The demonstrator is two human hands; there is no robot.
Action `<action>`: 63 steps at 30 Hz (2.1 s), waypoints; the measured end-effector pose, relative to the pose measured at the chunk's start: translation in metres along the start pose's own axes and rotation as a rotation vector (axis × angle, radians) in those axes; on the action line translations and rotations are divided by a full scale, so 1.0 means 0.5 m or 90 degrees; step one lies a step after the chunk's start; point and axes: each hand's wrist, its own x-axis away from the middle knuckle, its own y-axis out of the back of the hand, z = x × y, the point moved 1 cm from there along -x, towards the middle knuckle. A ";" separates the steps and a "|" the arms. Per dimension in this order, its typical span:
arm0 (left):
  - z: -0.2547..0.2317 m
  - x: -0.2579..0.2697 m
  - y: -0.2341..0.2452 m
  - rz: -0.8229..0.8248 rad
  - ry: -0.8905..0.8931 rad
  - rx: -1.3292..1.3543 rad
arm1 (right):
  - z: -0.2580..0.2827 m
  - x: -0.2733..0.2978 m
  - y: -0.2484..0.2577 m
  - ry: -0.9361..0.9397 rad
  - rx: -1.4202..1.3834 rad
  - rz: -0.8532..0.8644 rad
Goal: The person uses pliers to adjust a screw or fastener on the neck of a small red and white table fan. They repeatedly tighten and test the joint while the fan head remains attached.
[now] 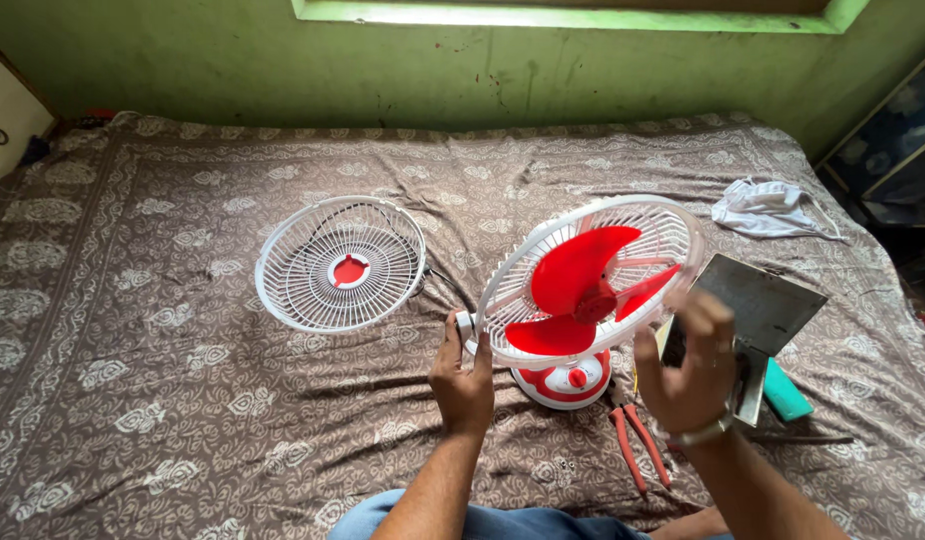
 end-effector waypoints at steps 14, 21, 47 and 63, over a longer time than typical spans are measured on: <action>0.020 -0.013 0.007 0.067 -0.021 -0.121 | -0.122 0.268 -0.076 -0.433 0.105 0.915; 0.009 -0.018 0.008 0.079 -0.035 -0.131 | -0.101 0.325 -0.109 -0.369 -0.011 0.927; 0.036 -0.012 -0.005 0.037 -0.065 -0.127 | 0.080 0.230 -0.142 -0.548 -0.270 0.598; 0.028 -0.009 -0.006 0.014 -0.128 -0.123 | 0.111 0.104 -0.331 -0.743 -0.691 0.136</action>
